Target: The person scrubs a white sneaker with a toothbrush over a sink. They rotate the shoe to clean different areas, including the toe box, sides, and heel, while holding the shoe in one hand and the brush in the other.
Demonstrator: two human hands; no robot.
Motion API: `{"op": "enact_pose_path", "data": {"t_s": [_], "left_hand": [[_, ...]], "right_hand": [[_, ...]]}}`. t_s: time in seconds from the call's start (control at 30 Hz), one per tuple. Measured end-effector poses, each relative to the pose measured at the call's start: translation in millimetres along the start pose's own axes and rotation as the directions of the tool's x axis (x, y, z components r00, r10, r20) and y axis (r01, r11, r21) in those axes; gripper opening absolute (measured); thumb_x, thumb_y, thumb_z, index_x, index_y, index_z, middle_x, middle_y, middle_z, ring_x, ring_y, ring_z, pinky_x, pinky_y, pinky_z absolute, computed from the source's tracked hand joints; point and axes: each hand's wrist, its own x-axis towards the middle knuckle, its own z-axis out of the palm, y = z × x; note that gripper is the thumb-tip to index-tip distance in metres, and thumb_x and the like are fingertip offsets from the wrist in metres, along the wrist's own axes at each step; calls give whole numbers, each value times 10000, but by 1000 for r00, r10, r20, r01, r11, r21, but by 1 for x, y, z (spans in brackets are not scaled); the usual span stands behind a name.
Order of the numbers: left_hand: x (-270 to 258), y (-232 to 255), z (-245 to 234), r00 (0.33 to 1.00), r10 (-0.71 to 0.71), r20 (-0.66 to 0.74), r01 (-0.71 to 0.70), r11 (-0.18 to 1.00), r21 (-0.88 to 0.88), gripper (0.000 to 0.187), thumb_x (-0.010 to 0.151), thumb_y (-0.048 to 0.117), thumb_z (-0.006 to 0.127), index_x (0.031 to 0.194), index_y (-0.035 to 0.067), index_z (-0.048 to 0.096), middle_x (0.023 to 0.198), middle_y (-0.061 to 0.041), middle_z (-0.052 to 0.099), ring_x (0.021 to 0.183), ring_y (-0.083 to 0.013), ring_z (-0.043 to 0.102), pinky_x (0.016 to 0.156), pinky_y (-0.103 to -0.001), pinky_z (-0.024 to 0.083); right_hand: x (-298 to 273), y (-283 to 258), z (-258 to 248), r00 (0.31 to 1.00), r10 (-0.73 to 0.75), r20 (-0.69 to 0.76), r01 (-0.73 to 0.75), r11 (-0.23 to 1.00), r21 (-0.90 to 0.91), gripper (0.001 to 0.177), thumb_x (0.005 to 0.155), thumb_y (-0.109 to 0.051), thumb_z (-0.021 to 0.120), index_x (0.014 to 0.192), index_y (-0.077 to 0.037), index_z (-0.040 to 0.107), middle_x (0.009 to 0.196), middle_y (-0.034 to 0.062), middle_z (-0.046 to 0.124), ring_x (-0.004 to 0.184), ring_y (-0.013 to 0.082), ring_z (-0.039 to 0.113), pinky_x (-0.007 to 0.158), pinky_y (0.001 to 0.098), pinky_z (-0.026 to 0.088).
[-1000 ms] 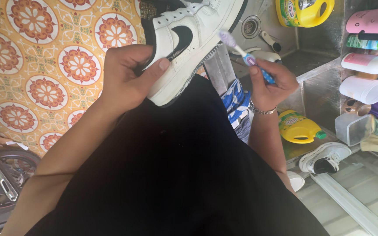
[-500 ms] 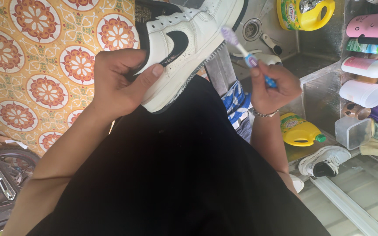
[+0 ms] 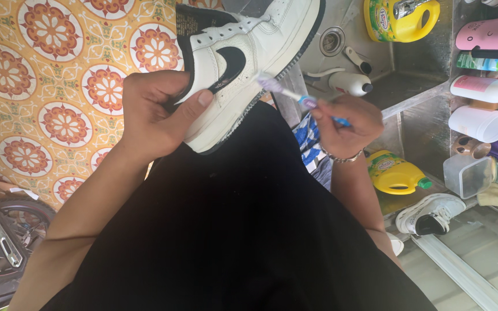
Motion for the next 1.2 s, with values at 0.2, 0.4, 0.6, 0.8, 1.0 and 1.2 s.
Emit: {"op": "enact_pose_path", "data": {"t_s": [0.2,0.4,0.6,0.8,1.0,1.2], "left_hand": [[-3,-1,-4,999,28,15,-29,998,48,325,1036,44,733,768,-19,561,674,28,484,631,-23,380,549,-233,311],[-5,2,-5,1000,-12,23,10,997,71,386,1024,45,738,715,-6,514,655,31,442,606,-21,352,523,-233,281],[-1,-10,0,990,-120,-74,116,992,-55,268,1034,67,706,817,-25,578,706,55,490,664,-14,379,588,-223,291],[-2,-24,-2,963,-138,-231,112,986,-120,282,1050,123,696,851,7,533,792,89,480,732,-20,374,646,-251,280],[-9,-38,-10,943,-196,-270,152,973,-175,416,1072,102,721,766,83,441,769,95,394,721,-36,302,637,-278,214],[-19,-53,-9,948,-185,-258,144,975,-171,519,1065,95,744,723,101,355,741,100,329,671,-28,259,590,-259,186]], "right_hand": [[-1,6,-12,947,249,-204,-265,962,-59,117,1026,-20,868,1089,30,782,953,138,767,772,156,692,702,255,519],[-6,10,-17,983,153,-101,-166,977,-135,151,880,-8,888,912,40,749,728,90,656,638,106,547,571,224,384],[-6,35,-8,902,302,-308,-325,945,-26,129,1031,-24,842,1106,54,773,1026,140,758,915,137,692,787,255,535],[-13,51,20,916,399,54,-342,842,-418,86,950,-130,836,994,-67,796,901,114,780,782,227,751,696,319,569],[-18,83,85,888,368,277,-68,699,-712,105,892,-232,773,856,-134,784,712,116,698,639,328,680,574,441,521],[-22,111,102,863,362,353,68,609,-791,141,893,-200,716,780,-118,735,734,100,684,681,315,681,561,440,519]]}}
